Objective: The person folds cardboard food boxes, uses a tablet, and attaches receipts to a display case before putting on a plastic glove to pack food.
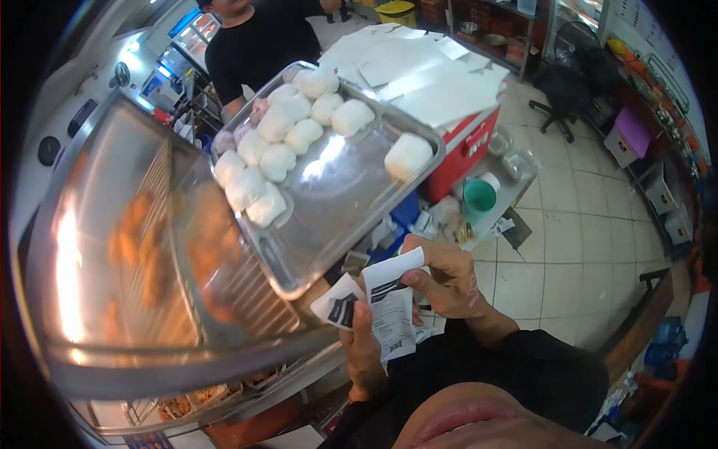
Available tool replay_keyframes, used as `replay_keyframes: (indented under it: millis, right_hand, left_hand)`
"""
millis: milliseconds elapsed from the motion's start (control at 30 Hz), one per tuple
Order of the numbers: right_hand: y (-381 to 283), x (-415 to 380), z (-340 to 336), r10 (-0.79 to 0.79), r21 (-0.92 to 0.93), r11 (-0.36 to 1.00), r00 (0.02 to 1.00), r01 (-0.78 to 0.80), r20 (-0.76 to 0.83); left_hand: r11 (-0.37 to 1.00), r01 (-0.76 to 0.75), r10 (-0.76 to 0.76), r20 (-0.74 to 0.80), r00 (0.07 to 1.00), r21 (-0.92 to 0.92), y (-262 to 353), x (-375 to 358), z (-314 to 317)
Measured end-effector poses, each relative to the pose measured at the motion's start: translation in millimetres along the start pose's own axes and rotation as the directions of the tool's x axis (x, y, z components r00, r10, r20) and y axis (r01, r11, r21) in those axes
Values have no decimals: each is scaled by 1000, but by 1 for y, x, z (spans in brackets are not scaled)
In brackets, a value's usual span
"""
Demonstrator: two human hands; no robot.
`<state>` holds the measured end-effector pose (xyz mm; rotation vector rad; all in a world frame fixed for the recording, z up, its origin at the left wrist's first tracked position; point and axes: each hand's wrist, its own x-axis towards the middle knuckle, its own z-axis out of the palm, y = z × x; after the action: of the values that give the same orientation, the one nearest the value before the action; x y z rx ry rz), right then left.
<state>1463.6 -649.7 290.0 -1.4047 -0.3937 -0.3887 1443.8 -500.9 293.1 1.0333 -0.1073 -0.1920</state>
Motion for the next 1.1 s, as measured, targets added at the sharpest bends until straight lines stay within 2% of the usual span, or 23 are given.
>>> replay_keyframes:
  millis: [67, 100, 133, 167, 233, 300, 367, 467, 500, 567, 600, 633, 667, 700, 767, 800, 867, 900, 933, 967, 1000, 1067, 1100]
  right_hand:
    - [11, 25, -26, 39, -12, 999, 999, -40, -34]
    - [15, 36, -36, 76, 38, 997, 992, -72, -102]
    - [18, 46, -47, 113, 85, 991, 980, -100, -163]
    - [22, 56, -59, 115, 86, 991, 982, -103, -148]
    - [30, 72, -80, 127, 43, 991, 991, -125, -53]
    - [34, 89, -89, 133, 51, 990, 990, -131, -35]
    - [39, 101, -93, 138, 61, 989, 990, -137, -16]
    - [46, 113, -94, 211, 112, 972, 977, -208, -17]
    - [46, 118, -93, 174, 45, 983, 983, -177, 65]
    - [48, 123, -93, 135, -17, 991, 976, -134, 171]
    - [50, 124, -92, 89, -65, 995, 956, -73, 278]
    - [53, 122, -90, 49, -106, 994, 923, -9, 382]
    - [63, 118, -78, -21, -21, 999, 938, 30, 346]
    - [62, 118, -75, -20, -19, 999, 931, 29, 363]
    - [57, 117, -71, -9, -26, 999, 914, 21, 406]
    - [53, 116, -66, -14, -26, 999, 904, 28, 427]
    - [43, 109, -56, 69, 29, 996, 908, -89, 414]
    - [39, 106, -52, 66, 30, 996, 896, -88, 438]
    - [36, 102, -48, 100, 46, 989, 861, -141, 498]
    - [32, 97, -43, 131, 60, 979, 822, -196, 554]
    - [28, 95, -36, 123, 67, 978, 813, -196, 569]
    - [21, 91, -16, -25, 264, 938, 716, -225, 697]
    - [18, 84, -4, -41, 280, 935, 717, -218, 695]
  left_hand:
    - [998, 45, -39, -110, 993, 47, -8, 28, 24]
    - [998, 42, -36, -122, 992, 48, -11, 41, 29]
    - [995, 16, -11, -49, 999, 103, -16, 54, 30]
    - [988, -15, 12, 24, 1000, 154, -22, 66, 31]
    - [981, -34, 37, -14, 999, 189, -35, 83, 28]
    - [953, -129, 160, -93, 983, 275, -44, 101, 26]
    - [959, -150, 170, -62, 984, 239, -35, 118, 34]
    - [997, -68, 67, -15, 998, -28, -35, 128, 28]
    - [996, -84, 83, -28, 996, -28, -37, 126, 27]
    - [957, -257, 272, -114, 955, 135, -36, 123, 32]
    - [953, -270, 287, -125, 950, 135, -33, 124, 35]
    - [913, -309, 350, -126, 928, 265, -30, 125, 38]
    - [858, -335, 408, -120, 905, 389, -29, 124, 39]
    - [857, -340, 417, -135, 899, 387, -30, 119, 38]
    - [844, -280, 436, -282, 854, 457, -34, 107, 34]
    - [815, -322, 480, -250, 841, 482, -26, 105, 35]
    - [769, -359, 539, -235, 809, 529, -17, 93, 30]
    - [722, -379, 578, -204, 790, 578, -13, 86, 27]
    - [654, -406, 631, -164, 758, 638, -7, 80, 26]
    - [651, -404, 641, -180, 746, 643, -4, 67, 19]
    - [632, -398, 641, -161, 751, 665, 0, 51, 12]
    - [599, -391, 646, -134, 752, 699, 8, 26, 2]
    - [584, -435, 709, -169, 685, 686, 11, 16, 1]
